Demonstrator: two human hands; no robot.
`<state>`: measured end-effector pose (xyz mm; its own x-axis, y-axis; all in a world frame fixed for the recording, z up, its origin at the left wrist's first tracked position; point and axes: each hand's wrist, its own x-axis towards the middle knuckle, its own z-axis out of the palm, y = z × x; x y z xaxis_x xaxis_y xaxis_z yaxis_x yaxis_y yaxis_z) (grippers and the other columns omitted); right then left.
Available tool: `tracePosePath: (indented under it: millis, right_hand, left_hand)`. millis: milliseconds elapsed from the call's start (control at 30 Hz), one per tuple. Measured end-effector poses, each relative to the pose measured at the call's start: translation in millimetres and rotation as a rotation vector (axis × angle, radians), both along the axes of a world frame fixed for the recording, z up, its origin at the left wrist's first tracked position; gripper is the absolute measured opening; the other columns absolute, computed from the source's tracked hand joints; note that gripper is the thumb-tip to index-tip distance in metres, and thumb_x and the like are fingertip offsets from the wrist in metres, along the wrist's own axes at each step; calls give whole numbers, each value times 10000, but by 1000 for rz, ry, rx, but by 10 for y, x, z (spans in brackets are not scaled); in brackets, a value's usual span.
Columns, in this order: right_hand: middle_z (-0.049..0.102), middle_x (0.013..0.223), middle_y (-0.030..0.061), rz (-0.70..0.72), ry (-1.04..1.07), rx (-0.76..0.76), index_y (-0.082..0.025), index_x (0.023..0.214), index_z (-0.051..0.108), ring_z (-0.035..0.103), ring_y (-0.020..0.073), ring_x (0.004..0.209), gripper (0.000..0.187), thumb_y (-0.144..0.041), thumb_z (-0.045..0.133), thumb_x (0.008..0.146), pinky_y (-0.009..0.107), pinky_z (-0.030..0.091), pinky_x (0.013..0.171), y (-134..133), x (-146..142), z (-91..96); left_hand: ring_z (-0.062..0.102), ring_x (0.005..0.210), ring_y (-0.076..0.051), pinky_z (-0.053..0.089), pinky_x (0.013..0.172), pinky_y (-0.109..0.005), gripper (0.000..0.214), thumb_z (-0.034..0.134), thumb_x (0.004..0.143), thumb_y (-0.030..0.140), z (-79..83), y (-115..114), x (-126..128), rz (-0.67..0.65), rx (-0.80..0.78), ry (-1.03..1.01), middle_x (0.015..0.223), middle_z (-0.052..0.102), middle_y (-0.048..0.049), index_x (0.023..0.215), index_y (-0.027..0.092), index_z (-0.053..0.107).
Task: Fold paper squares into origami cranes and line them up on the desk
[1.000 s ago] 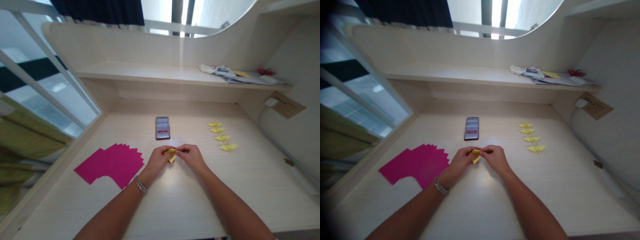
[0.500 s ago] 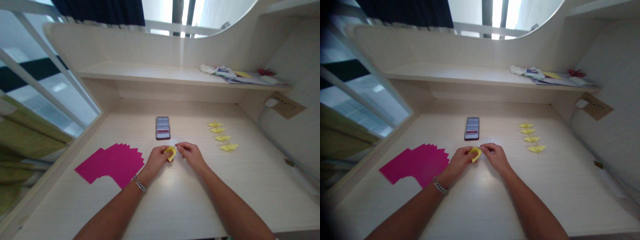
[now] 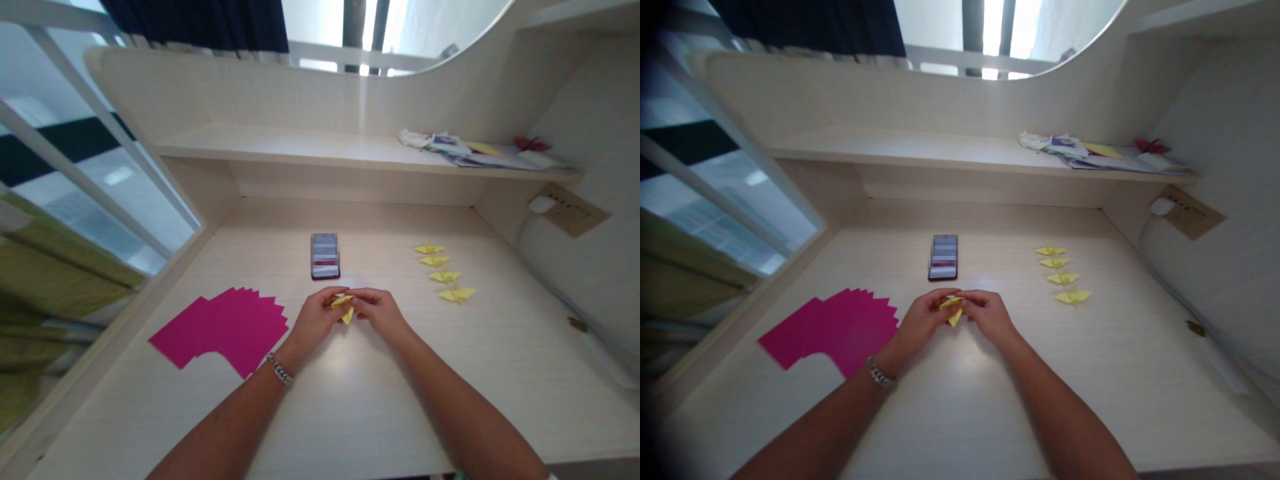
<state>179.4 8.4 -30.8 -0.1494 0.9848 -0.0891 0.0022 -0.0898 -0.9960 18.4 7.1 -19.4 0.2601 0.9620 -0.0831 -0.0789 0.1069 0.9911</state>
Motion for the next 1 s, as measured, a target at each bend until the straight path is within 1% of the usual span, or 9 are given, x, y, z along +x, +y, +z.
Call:
tracePosePath:
  millis: [100, 233, 333, 433, 633, 800, 900, 1000]
  right_hand:
    - [697, 829, 53, -57, 80, -57, -185, 926, 709, 605, 156, 676, 285, -359, 677, 702, 257, 457, 562, 2, 9, 12]
    - [685, 814, 45, -88, 205, -112, -184, 898, 699, 598, 143, 681, 257, -345, 689, 696, 232, 431, 555, 3, 25, 49]
    - [677, 791, 36, -95, 258, -144, -182, 863, 692, 593, 133, 667, 233, -330, 702, 684, 223, 422, 548, -8, 19, 81]
    - [680, 811, 38, -76, 257, -129, -187, 859, 692, 599, 140, 679, 230, -339, 700, 687, 230, 433, 555, -21, 8, 93]
    - [693, 886, 59, -31, 181, -67, -198, 948, 703, 616, 167, 717, 311, -357, 704, 680, 263, 472, 585, -17, 17, 56]
    - [695, 813, 47, -20, 173, -58, -178, 859, 711, 621, 176, 713, 308, -410, 720, 656, 300, 499, 657, -18, 9, 71]
    - [681, 729, 33, -40, 146, -57, -167, 794, 706, 608, 167, 656, 327, -452, 724, 635, 299, 501, 650, -23, -14, 93]
    - [668, 698, 25, -66, 153, -60, -167, 764, 696, 595, 157, 622, 329, -462, 730, 623, 291, 498, 632, -28, -35, 105]
  left_hand:
    - [614, 687, -152, 488, 632, -271, 452, 735, 681, 264, 25, -12, -39, -47, -35, -104, 823, 682, -67, 1102, 146, 621]
    - [634, 701, -153, 488, 700, -299, 358, 666, 759, 285, 5, -7, -78, -64, -114, -317, 819, 684, -82, 1085, 142, 631]
    - [641, 704, -153, 491, 699, -295, 297, 650, 773, 271, -25, 2, -70, -51, -153, -388, 834, 690, -93, 1037, 134, 654]
    - [643, 703, -152, 501, 698, -296, 272, 673, 749, 236, -45, 5, -49, -36, -156, -392, 850, 694, -86, 1002, 137, 668]
    - [641, 760, -162, 522, 702, -300, 276, 706, 710, 217, -48, 10, -32, 15, -132, -369, 911, 688, -83, 974, 142, 676]
    - [644, 767, -169, 526, 734, -326, 282, 708, 710, 256, -28, 9, -23, 16, -127, -342, 872, 687, -75, 965, 139, 676]
    - [647, 771, -164, 526, 743, -322, 290, 708, 715, 274, -21, -1, -13, -2, -127, -327, 871, 691, -78, 966, 135, 669]
    - [652, 775, -164, 527, 749, -317, 298, 712, 717, 267, -23, -12, -3, -19, -123, -325, 874, 695, -85, 974, 124, 657]
